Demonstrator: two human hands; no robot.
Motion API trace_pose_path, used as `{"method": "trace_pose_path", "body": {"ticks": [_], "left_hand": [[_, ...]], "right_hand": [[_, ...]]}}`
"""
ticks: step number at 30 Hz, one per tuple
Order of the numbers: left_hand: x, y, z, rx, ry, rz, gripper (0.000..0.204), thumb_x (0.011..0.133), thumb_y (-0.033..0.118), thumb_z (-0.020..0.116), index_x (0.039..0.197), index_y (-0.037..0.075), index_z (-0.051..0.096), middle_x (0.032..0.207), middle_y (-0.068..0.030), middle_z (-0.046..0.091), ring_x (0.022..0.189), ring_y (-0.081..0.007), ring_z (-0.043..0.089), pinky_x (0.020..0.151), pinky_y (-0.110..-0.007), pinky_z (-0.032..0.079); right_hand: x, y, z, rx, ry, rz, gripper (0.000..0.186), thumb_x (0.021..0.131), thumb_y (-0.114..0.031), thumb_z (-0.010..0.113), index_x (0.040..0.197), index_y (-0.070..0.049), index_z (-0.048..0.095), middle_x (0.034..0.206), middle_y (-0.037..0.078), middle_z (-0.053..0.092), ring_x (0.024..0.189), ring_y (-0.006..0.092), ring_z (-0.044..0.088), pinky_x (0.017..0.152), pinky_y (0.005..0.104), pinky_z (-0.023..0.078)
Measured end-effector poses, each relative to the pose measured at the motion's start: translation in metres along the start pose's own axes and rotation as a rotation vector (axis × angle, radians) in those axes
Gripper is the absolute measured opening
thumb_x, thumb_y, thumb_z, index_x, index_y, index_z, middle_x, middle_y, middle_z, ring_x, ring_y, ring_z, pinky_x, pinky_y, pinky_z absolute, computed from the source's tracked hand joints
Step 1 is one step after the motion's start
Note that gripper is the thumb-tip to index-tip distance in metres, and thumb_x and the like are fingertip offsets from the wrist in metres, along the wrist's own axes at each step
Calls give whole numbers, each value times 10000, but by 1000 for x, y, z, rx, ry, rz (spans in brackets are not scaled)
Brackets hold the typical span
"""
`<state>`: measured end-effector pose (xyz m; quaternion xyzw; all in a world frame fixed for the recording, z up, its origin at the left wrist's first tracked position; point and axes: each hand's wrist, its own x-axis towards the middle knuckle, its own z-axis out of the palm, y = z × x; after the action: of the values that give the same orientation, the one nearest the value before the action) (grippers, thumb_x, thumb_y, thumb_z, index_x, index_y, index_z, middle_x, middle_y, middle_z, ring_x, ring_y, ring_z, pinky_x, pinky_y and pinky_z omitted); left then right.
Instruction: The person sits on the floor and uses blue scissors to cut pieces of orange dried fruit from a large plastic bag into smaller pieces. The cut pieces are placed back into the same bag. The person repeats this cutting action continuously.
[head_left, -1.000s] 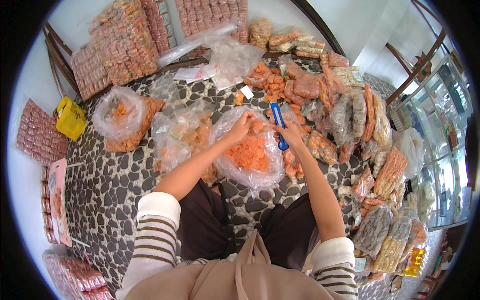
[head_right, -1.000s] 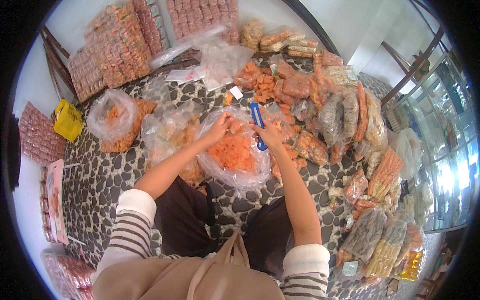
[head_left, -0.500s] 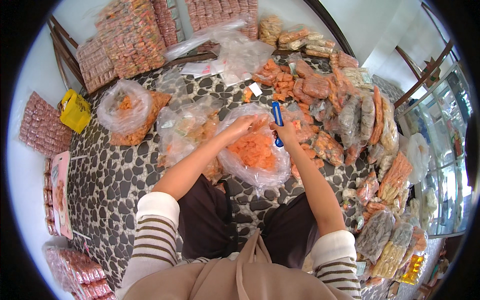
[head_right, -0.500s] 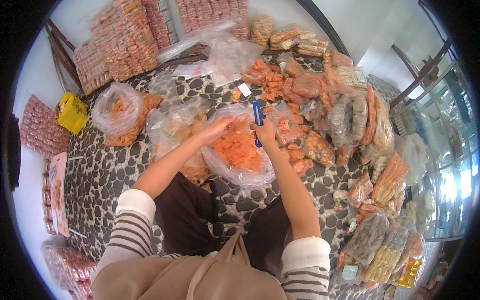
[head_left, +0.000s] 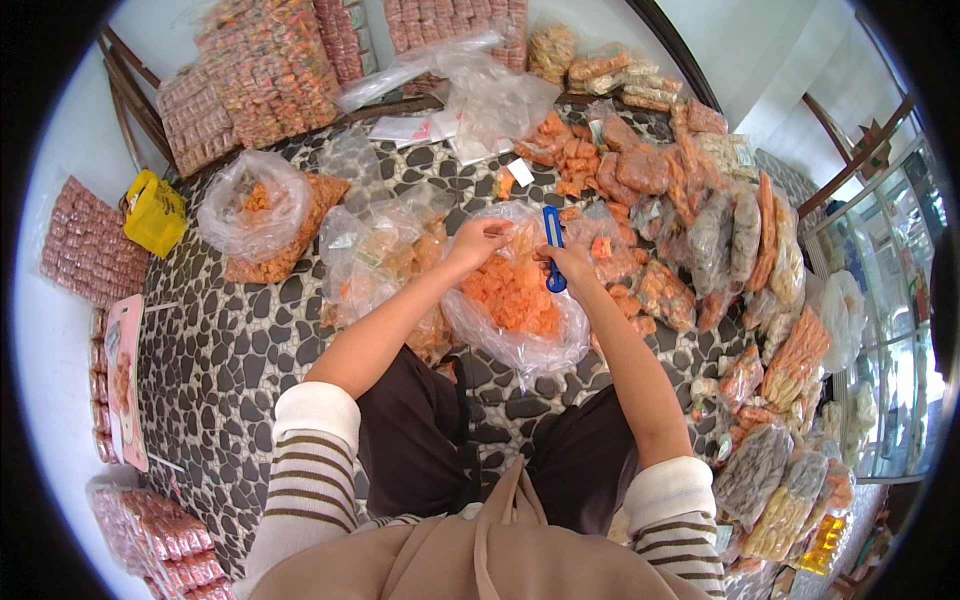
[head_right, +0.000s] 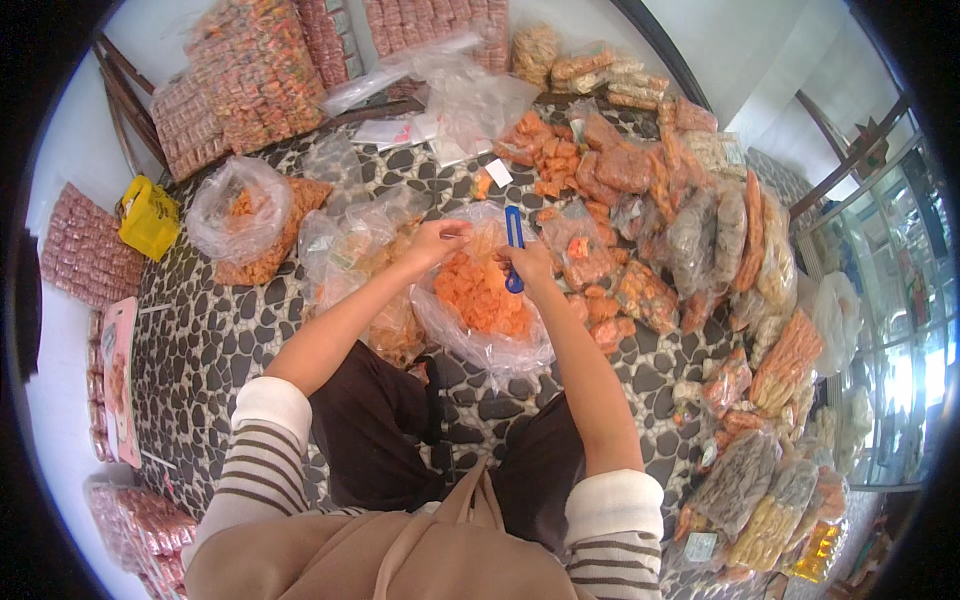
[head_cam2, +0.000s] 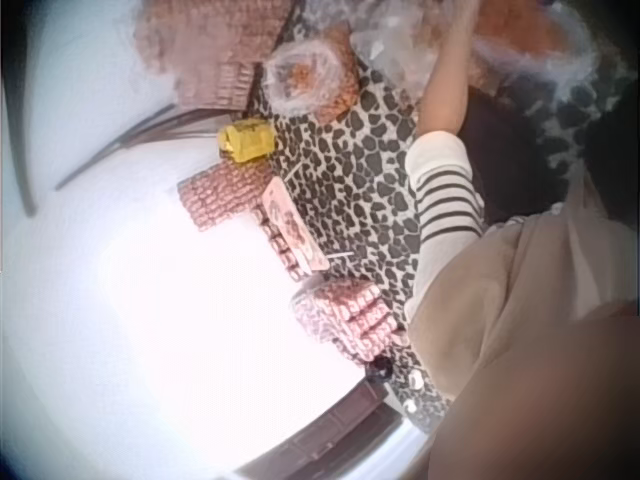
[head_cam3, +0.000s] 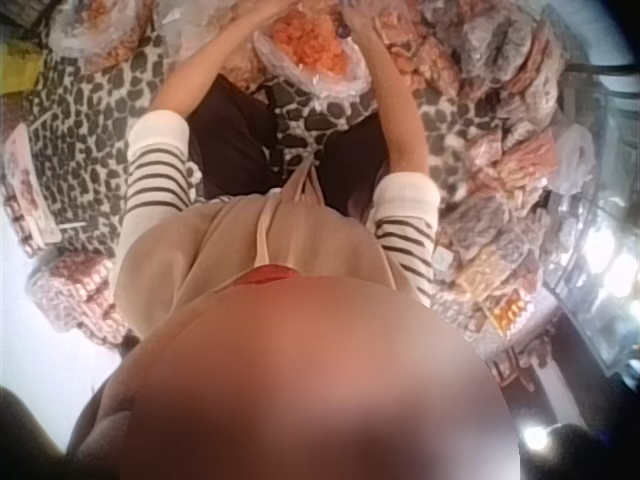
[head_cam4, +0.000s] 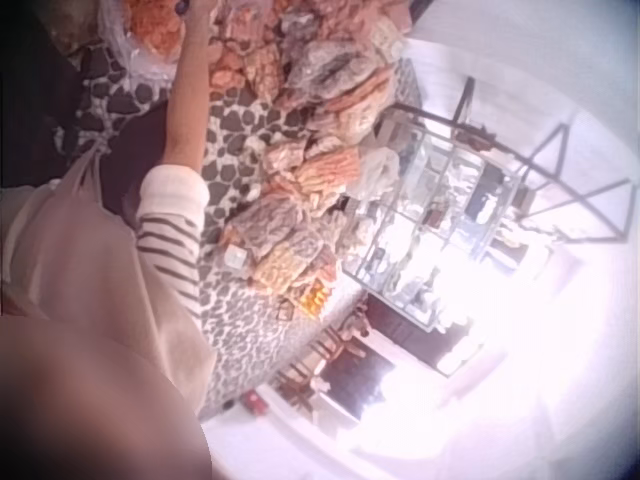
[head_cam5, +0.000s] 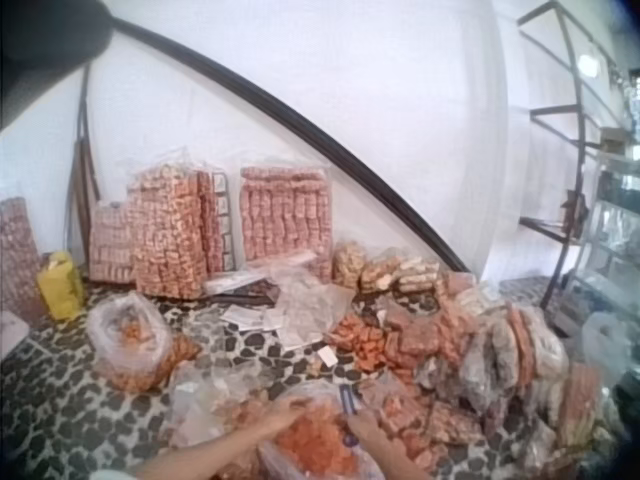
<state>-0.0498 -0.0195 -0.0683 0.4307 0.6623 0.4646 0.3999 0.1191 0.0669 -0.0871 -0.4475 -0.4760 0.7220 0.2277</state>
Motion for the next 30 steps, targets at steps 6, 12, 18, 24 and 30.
{"method": "trace_pose_path", "body": {"ticks": [6,12,18,24,30], "left_hand": [[-2,8,4,219,163,276,263,708,130,699,935,22,618,832,-74,630,740,-149,600,690,-272,480],[-14,26,5,228,171,390,262,714,126,696,935,25,597,888,-68,602,769,-151,588,689,-274,484],[-12,22,10,157,208,423,259,707,111,699,911,18,570,889,-73,581,780,-155,578,671,-269,476],[-12,1,-20,767,412,332,183,763,137,609,893,17,560,876,-113,545,800,-235,549,698,-338,461],[-24,-8,-42,1475,570,240,188,767,167,546,903,38,557,904,-122,527,889,-268,496,739,-411,415]], "right_hand": [[-1,-2,-1,-72,5,-57,115,752,-93,608,773,11,564,662,81,602,487,115,523,433,241,416],[-4,-8,0,-67,-7,-153,94,763,-89,609,780,-6,569,652,58,587,485,103,515,431,233,401],[-1,-7,0,-175,-13,-224,121,788,-103,596,850,-3,568,667,52,590,498,104,523,432,235,402],[3,6,-11,-196,73,-136,176,837,-149,535,946,-11,543,725,72,598,504,120,542,437,249,420],[4,13,-60,-365,62,-32,182,862,-178,514,962,-29,545,749,56,594,548,112,551,453,238,436]]}}
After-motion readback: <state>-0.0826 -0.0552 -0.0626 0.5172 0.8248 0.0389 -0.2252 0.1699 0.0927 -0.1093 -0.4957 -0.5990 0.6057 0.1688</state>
